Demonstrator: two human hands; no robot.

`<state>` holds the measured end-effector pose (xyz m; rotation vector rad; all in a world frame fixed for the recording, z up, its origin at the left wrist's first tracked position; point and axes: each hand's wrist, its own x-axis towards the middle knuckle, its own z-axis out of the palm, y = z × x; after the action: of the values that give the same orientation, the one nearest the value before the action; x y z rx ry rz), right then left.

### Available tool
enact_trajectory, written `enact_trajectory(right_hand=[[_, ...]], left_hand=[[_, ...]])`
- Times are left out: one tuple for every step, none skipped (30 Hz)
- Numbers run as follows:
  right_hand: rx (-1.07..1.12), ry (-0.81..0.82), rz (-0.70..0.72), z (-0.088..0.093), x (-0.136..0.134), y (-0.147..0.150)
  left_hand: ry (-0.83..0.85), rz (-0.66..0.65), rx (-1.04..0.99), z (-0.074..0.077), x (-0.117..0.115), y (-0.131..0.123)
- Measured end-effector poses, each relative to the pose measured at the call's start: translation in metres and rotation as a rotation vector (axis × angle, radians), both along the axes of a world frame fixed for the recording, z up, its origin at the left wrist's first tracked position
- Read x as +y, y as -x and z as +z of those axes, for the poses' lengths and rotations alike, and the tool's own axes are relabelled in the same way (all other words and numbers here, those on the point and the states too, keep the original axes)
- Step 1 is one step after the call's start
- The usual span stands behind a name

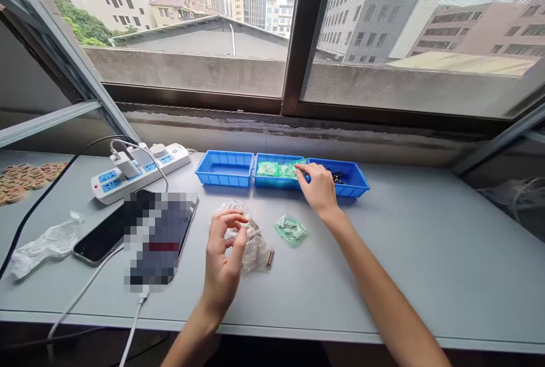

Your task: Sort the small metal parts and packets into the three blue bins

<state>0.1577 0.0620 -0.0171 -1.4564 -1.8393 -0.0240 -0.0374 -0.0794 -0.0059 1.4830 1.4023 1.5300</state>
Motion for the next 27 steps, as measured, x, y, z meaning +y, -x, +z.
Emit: enact_trajectory(right_hand=[[-0.006,0.0,0.011,-0.001,0.002,-0.001],[-0.012,0.0,0.02,-0.002,0.003,-0.001],[-0.018,0.002,0.028,-0.002,0.005,-0.001],[-0.026,0.004,0.034,-0.003,0.006,-0.001],[-0.035,0.008,0.037,-0.004,0.006,-0.001],[-0.045,0.012,0.037,-0.005,0.007,-0.001],[-0.055,0.018,0.035,-0.006,0.006,-0.001],[-0.062,0.025,0.031,-0.006,0.006,-0.002],[-0.072,0.028,0.022,-0.007,0.004,-0.002],[-0.092,0.025,0.009,-0.007,0.003,-0.003],[-0.123,0.014,-0.004,-0.007,0.001,-0.003],[-0.165,-0.004,-0.016,-0.006,-0.001,-0.003],[-0.215,-0.025,-0.021,-0.006,-0.003,-0.003],[-0.267,-0.044,-0.019,-0.005,-0.005,-0.003],[-0.314,-0.058,-0.007,-0.005,-0.006,-0.002],[-0.351,-0.063,0.014,-0.005,-0.007,0.0],[-0.379,-0.063,0.034,-0.006,-0.008,0.001],[-0.4,-0.061,0.05,-0.006,-0.008,0.003],[-0.416,-0.059,0.061,-0.007,-0.008,0.004],[-0.427,-0.06,0.066,-0.008,-0.008,0.005],[-0.433,-0.062,0.067,-0.009,-0.008,0.006],[-0.433,-0.065,0.066,-0.01,-0.008,0.006],[-0.429,-0.067,0.068,-0.011,-0.008,0.006],[-0.421,-0.067,0.075,-0.011,-0.008,0.006],[-0.409,-0.066,0.084,-0.011,-0.008,0.006],[-0.397,-0.065,0.096,-0.011,-0.007,0.005],[-0.387,-0.065,0.107,-0.012,-0.007,0.005]], left_hand=[[0.002,0.0,0.003,0.0,0.0,0.0],[0.003,0.002,0.005,0.0,0.0,0.0],[0.002,0.005,0.006,0.0,0.001,0.0],[-0.001,0.009,0.005,0.001,0.001,0.0],[-0.006,0.014,0.003,0.002,0.001,0.0],[-0.01,0.017,0.001,0.002,0.002,0.0],[-0.015,0.021,-0.001,0.003,0.002,0.0],[-0.018,0.023,0.0,0.003,0.003,0.0],[-0.02,0.024,0.004,0.004,0.003,-0.001],[-0.019,0.022,0.011,0.004,0.004,-0.001],[-0.017,0.021,0.017,0.003,0.004,-0.001],[-0.016,0.022,0.021,0.003,0.004,-0.001],[-0.016,0.023,0.023,0.003,0.004,-0.001],[-0.018,0.026,0.023,0.004,0.005,-0.001],[-0.021,0.031,0.021,0.004,0.005,-0.001],[-0.024,0.037,0.02,0.004,0.005,-0.001],[-0.025,0.043,0.02,0.005,0.005,-0.002],[-0.024,0.048,0.02,0.005,0.006,-0.002],[-0.024,0.054,0.021,0.005,0.006,-0.002],[-0.022,0.059,0.021,0.005,0.006,-0.002],[-0.02,0.06,0.022,0.005,0.006,-0.002],[-0.016,0.06,0.024,0.005,0.006,-0.002],[-0.011,0.057,0.026,0.005,0.006,-0.002],[-0.005,0.051,0.031,0.004,0.006,-0.001],[0.0,0.044,0.036,0.003,0.006,-0.001],[0.006,0.036,0.042,0.003,0.006,0.0],[0.011,0.029,0.046,0.002,0.006,0.0]])
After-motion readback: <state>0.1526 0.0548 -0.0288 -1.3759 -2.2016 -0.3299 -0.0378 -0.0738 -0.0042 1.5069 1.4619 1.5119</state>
